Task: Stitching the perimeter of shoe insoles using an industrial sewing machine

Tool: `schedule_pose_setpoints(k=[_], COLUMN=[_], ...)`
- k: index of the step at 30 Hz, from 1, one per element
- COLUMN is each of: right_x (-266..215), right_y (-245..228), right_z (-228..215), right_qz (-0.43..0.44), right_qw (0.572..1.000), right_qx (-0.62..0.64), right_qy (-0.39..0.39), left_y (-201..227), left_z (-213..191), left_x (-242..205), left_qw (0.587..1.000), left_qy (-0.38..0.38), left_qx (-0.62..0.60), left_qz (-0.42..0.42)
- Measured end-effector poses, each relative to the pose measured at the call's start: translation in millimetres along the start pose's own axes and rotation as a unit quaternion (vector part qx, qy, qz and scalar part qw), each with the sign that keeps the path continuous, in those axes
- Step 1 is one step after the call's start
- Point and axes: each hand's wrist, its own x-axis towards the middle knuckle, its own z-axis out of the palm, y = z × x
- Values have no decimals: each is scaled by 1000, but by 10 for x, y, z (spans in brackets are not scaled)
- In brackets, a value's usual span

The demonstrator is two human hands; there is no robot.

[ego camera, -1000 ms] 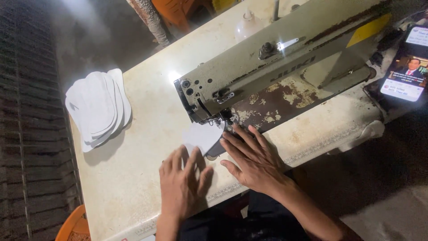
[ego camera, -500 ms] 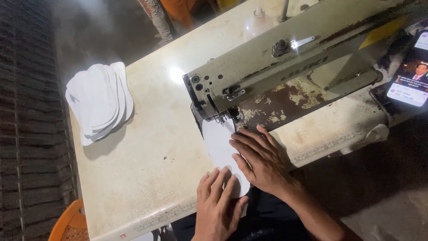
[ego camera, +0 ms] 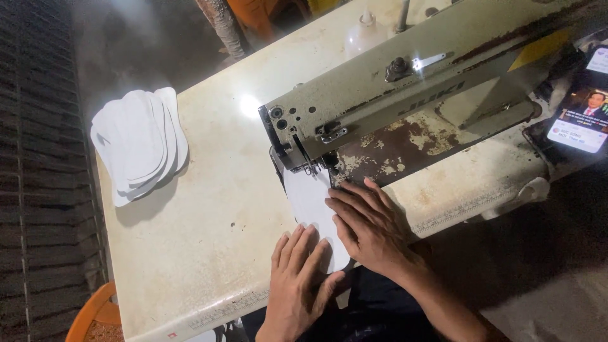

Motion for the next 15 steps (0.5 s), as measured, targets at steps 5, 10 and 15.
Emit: schedule_pose_setpoints(k=[5, 10, 15], right_x=[-5, -9, -24], right_y=[5, 8, 16], right_z=[18, 25, 40], right_qz=[16, 7, 15], right_qw=[1000, 1000, 1000], right_qx=[-2, -16, 6], right_qy=[-6, -2, -17], left_y=[-40, -86, -137], left_z=[-23, -49, -11], left_x=[25, 59, 95], left_qw=[1000, 1000, 999], left_qy=[7, 1, -16], left_qx=[-11, -10, 14], left_qz=[-5, -7, -35])
